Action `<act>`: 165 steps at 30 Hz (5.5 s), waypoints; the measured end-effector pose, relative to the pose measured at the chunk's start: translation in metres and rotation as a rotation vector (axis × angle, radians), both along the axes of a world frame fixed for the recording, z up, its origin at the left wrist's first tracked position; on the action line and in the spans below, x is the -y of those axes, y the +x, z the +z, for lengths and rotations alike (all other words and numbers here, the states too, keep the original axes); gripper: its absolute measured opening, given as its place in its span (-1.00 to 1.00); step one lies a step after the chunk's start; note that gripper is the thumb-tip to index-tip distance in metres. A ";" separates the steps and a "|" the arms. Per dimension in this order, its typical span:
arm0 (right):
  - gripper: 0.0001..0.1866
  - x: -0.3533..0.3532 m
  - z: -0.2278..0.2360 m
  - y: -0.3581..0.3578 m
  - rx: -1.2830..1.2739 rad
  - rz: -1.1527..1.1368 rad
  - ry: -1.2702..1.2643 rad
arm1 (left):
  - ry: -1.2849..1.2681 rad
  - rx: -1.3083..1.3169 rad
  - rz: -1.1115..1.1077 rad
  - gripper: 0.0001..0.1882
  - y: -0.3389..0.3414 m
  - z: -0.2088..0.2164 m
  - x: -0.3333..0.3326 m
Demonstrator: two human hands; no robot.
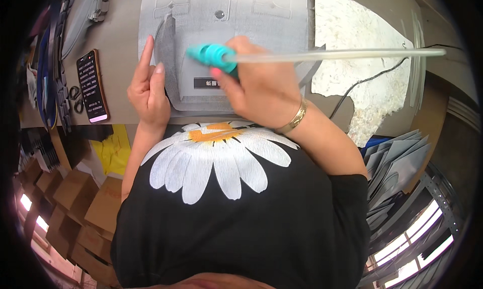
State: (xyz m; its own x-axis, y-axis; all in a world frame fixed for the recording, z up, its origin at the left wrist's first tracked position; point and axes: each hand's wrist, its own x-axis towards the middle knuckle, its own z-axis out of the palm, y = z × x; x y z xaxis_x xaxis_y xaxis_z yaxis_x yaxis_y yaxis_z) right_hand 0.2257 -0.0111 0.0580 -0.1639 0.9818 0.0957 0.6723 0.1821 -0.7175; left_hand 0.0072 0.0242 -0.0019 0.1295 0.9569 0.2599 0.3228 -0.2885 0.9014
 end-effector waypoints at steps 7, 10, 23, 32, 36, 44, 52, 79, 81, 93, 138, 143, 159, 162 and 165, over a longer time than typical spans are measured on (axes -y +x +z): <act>-0.75 0.001 0.002 -0.001 -0.004 0.037 0.093 | -0.028 -0.063 0.004 -0.47 0.000 0.004 0.002; -0.75 0.002 0.005 -0.009 -0.066 0.090 0.034 | -0.001 -0.054 0.002 -0.47 0.002 0.003 0.000; -0.70 -0.004 0.005 0.018 -0.122 -0.128 -0.055 | -0.089 -0.141 -0.026 -0.50 -0.008 0.012 -0.008; -0.76 -0.014 0.060 0.018 -0.077 0.061 -0.426 | 0.199 -0.070 -0.360 -0.71 0.022 0.135 -0.059; -0.77 -0.018 0.058 0.009 -0.077 0.251 -0.071 | 0.435 0.054 -0.690 -0.80 0.069 0.142 -0.075; -0.72 -0.012 0.050 0.009 0.027 0.247 -0.009 | 0.167 -0.009 -0.982 -0.92 0.051 0.162 -0.085; -0.76 -0.005 0.039 -0.005 -0.105 0.281 -0.104 | 0.177 -0.063 -0.887 -0.97 0.038 0.147 -0.070; -0.80 -0.003 0.024 -0.002 -0.054 0.143 -0.093 | 0.191 0.095 -0.861 -0.86 0.057 0.124 -0.073; -0.80 -0.002 0.024 -0.005 -0.096 0.147 -0.124 | 0.141 0.040 -0.916 -0.89 0.053 0.124 -0.078; -0.70 -0.012 0.000 0.010 0.134 0.035 0.129 | -0.074 -0.006 -1.017 -0.83 0.072 0.131 -0.098; -0.66 -0.007 -0.013 0.033 -0.119 -0.234 0.174 | -0.152 -0.310 -0.091 -0.78 0.035 0.022 -0.052; -0.63 -0.007 -0.017 0.027 -0.304 -0.268 0.077 | -0.285 -0.154 -0.095 -0.78 0.032 0.022 -0.056; -0.64 -0.016 -0.023 0.025 -0.397 -0.295 -0.008 | -0.298 -0.125 -0.121 -0.76 0.024 0.015 -0.061; -0.63 -0.012 -0.011 0.028 -0.469 -0.293 -0.162 | -0.285 -0.130 -0.119 -0.76 0.026 0.015 -0.060; -0.65 -0.005 -0.014 0.042 -0.473 -0.355 -0.091 | -0.222 -0.178 -0.092 -0.77 0.030 0.017 -0.056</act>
State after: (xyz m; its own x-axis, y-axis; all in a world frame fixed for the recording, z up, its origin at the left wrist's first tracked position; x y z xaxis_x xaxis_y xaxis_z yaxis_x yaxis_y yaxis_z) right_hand 0.2681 -0.0066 0.0440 0.2156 0.9764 -0.0084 0.2843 -0.0710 -0.9561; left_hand 0.0376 0.0798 0.0156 0.2430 0.9700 0.0114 0.4634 -0.1263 0.8771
